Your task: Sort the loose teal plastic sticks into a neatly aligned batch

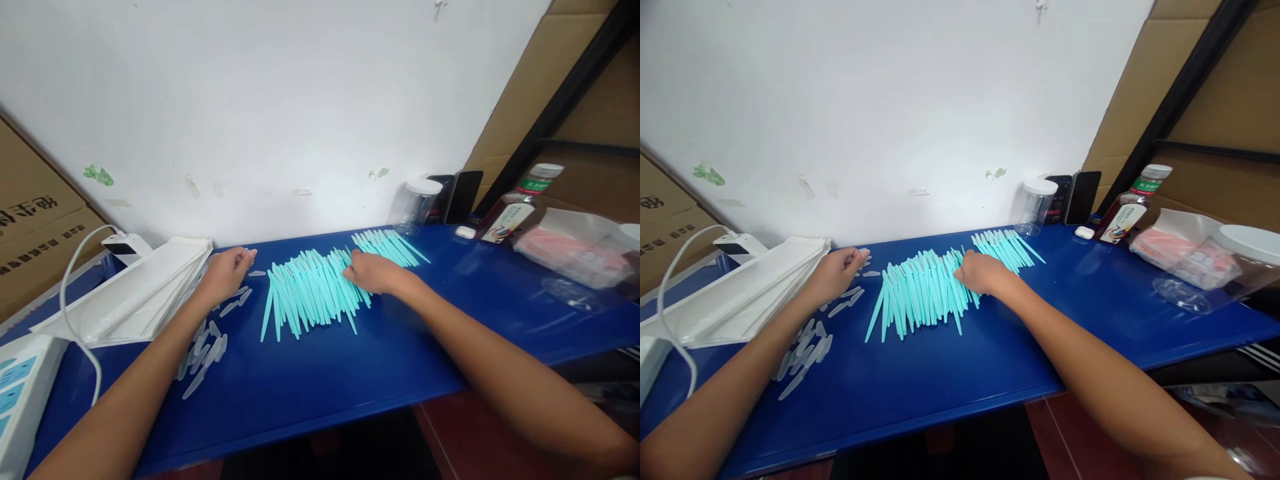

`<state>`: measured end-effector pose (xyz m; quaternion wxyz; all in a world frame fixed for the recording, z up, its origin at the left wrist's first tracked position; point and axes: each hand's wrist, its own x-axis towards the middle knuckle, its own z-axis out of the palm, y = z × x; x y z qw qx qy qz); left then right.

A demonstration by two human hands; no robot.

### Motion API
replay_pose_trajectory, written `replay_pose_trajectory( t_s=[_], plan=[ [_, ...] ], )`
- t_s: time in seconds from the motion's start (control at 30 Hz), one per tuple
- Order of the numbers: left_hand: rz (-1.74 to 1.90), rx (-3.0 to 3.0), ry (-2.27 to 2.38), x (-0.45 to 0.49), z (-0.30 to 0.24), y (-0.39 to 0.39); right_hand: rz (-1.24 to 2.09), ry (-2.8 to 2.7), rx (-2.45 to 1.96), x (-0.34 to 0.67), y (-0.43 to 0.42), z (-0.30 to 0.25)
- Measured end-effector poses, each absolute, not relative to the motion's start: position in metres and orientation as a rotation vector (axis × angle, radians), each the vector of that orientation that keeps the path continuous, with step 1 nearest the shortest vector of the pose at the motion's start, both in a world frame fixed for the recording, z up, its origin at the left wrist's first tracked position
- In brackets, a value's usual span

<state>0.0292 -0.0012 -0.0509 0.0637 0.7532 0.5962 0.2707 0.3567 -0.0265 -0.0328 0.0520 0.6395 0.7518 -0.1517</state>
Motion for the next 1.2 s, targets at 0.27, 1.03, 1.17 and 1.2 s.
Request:
replay_pose_trajectory(
  t_s=[0.27,1.03,1.17,1.2],
  plan=[
    [0.962,2.388,1.807,0.043,-0.060,-0.020,-0.349,2.265,2.028,0.350,-0.027,-0.043],
    [1.286,2.337,2.048,0.045,-0.074,-0.061,-0.048,2.263,2.045,0.352,-0.040,-0.065],
    [1.267,2.307,2.105,0.048,-0.073,-0.071,-0.055,2.379,2.083,0.353,-0.044,-0.060],
    [1.281,2.315,2.098,0.049,-0.072,-0.072,-0.105,2.421,2.118,0.353,-0.043,-0.058]
  ],
)
